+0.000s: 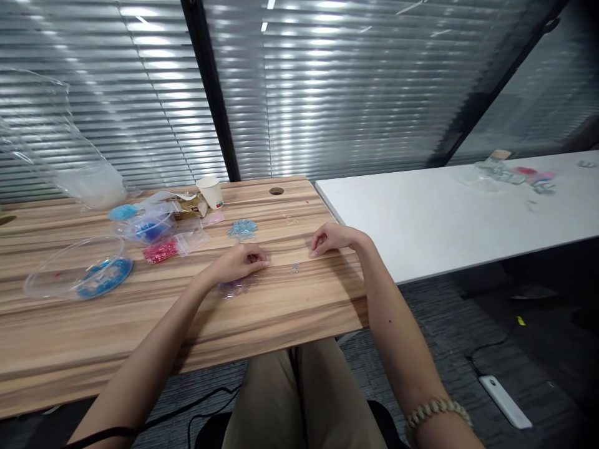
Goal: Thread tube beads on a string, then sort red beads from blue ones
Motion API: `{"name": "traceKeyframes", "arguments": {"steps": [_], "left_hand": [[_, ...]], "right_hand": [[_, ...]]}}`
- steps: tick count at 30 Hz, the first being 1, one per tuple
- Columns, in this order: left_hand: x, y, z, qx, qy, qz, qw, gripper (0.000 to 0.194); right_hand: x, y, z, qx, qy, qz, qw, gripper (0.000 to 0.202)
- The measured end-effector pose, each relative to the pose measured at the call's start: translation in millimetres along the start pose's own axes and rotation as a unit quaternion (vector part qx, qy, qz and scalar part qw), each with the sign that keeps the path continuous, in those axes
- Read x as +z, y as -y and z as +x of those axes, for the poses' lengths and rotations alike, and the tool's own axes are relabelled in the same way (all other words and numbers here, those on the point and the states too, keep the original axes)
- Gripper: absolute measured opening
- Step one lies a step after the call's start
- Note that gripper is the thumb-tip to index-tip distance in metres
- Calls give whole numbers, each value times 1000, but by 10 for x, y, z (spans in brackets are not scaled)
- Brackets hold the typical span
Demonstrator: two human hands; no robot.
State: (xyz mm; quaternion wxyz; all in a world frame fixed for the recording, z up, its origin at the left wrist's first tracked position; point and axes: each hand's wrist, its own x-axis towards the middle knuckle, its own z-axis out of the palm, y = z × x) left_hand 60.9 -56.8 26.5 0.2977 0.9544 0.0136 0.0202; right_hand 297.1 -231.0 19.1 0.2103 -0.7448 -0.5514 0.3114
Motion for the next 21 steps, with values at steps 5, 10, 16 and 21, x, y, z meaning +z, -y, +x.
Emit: {"name": "traceKeyframes", "arguments": {"steps": [5, 10, 16, 21], "left_hand": [[83, -70, 24, 14, -38, 23, 999, 24], [115, -110, 39, 36, -69, 43, 996, 25], [148, -89, 53, 59, -86, 46, 993, 25], [167, -61, 67, 50, -101, 53, 992, 27]], "right_hand": [[-12, 28, -23, 6, 38, 14, 999, 16], [10, 95, -5, 0, 18, 6, 1000, 13], [161, 153, 155, -55, -27, 14, 998, 12], [413, 324, 289, -156, -77, 22, 984, 13]]}}
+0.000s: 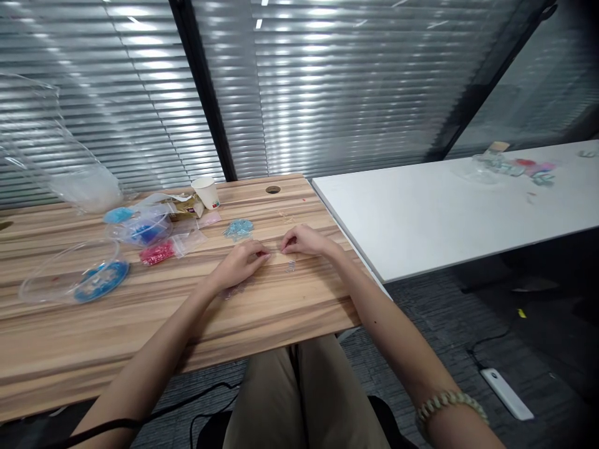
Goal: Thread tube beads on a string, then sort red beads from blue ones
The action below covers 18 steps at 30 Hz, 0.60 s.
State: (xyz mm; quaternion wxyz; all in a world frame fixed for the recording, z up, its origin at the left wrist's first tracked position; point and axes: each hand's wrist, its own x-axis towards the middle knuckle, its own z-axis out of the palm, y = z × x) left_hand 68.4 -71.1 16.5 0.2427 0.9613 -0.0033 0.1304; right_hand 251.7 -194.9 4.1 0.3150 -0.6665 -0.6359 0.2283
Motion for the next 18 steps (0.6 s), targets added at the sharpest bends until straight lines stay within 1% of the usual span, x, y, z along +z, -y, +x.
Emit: {"name": "traceKeyframes", "arguments": {"steps": [3, 5, 6, 8, 10, 11, 12, 15, 16, 18], "left_hand": [[-4, 7, 3, -26, -17, 0, 1000, 30], [-11, 15, 3, -35, -25, -6, 999, 32], [-14, 19, 3, -37, -31, -8, 999, 33], [-18, 27, 1, -39, -38, -10, 998, 32], [-18, 32, -1, -38, -31, -7, 999, 30], [-14, 33, -2, -33, -22, -8, 999, 29], [-8, 33, -3, -24, -12, -12, 1000, 27], [30, 30, -5, 13, 16, -35, 999, 22], [48, 28, -5, 23, 25, -42, 999, 21], [85, 25, -5, 35, 38, -52, 997, 18]], "right_hand": [[151, 125, 55, -61, 6, 5, 998, 16], [189, 195, 74, -96, 20, 14, 995, 18], [182, 214, 76, -103, 17, 19, 994, 19], [114, 207, 62, -92, -19, 25, 995, 21], [-1, 133, 27, -61, -71, 24, 995, 20], [-65, 79, 2, -45, -81, 21, 996, 19], [-127, 21, -24, -28, -68, 21, 997, 17], [-262, -127, -100, 40, 22, 11, 999, 14], [-285, -155, -118, 56, 42, 12, 998, 14], [-303, -180, -138, 78, 62, 16, 995, 16]]}}
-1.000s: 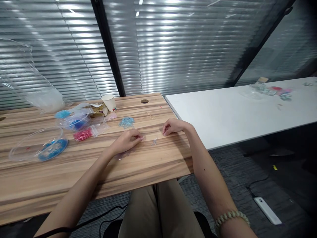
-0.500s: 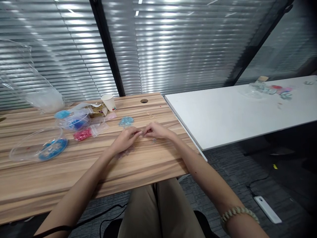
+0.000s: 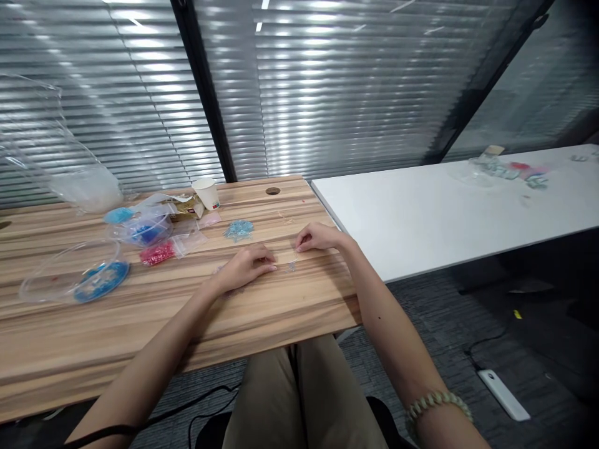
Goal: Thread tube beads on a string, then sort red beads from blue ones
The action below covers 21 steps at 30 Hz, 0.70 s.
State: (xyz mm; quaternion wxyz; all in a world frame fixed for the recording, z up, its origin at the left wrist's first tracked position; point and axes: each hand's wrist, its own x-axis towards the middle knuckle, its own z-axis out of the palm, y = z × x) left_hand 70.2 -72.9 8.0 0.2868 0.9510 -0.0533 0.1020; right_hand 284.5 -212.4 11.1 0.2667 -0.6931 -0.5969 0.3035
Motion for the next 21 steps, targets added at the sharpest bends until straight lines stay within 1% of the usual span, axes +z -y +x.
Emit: {"name": "traceKeyframes", "arguments": {"steps": [3, 5, 12, 14, 16, 18, 21], "left_hand": [[30, 7, 1, 7, 4, -6, 1000, 15], [12, 16, -3, 4, 4, -10, 1000, 14], [-202, 34, -46, -35, 78, -19, 996, 12], [-233, 23, -52, -38, 83, -3, 996, 18], [-240, 2, -52, -43, 81, 16, 996, 28], [-233, -21, -48, -49, 80, 26, 995, 38], [-218, -46, -43, -57, 77, 22, 995, 45]], "right_hand": [[17, 8, 7, 8, 14, 2, 1000, 19], [39, 24, 22, 0, 23, -3, 1000, 19], [147, 116, 68, -39, 47, -3, 998, 14], [150, 121, 72, -43, 43, -4, 998, 15], [122, 106, 61, -44, 30, -10, 999, 15], [79, 83, 37, -37, 21, -15, 999, 17], [35, 55, 4, -19, 26, -10, 999, 18]]}}
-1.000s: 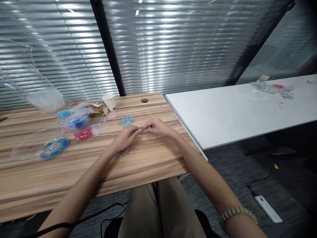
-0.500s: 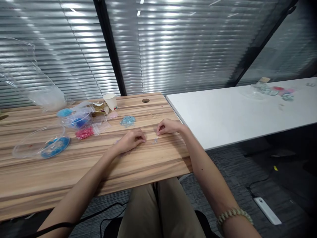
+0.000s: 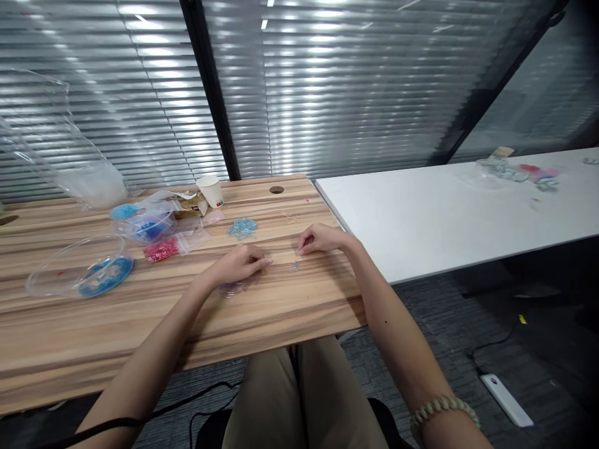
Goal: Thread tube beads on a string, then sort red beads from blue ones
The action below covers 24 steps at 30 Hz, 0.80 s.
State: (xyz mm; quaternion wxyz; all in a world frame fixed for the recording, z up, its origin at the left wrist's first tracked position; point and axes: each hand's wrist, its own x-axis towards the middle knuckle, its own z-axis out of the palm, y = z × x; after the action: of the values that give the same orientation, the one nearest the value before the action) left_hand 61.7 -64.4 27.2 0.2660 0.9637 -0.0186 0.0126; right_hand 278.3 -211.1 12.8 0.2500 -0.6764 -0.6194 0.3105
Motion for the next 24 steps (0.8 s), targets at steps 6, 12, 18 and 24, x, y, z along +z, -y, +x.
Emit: {"name": "traceKeyframes", "arguments": {"steps": [6, 12, 18, 24], "left_hand": [[14, -31, 0, -4, -23, -12, 1000, 51], [27, -82, 2, -1, -46, -15, 999, 51], [42, -44, 12, 10, -79, 7, 997, 49], [34, 11, 26, 1, -114, 25, 993, 47]], "right_hand": [[31, -10, 15, 7, 9, 9, 1000, 16], [77, 20, 42, -2, 4, 25, 1000, 13], [331, 267, 157, -50, -66, -27, 996, 15], [430, 410, 207, -148, -67, -18, 987, 17]]}}
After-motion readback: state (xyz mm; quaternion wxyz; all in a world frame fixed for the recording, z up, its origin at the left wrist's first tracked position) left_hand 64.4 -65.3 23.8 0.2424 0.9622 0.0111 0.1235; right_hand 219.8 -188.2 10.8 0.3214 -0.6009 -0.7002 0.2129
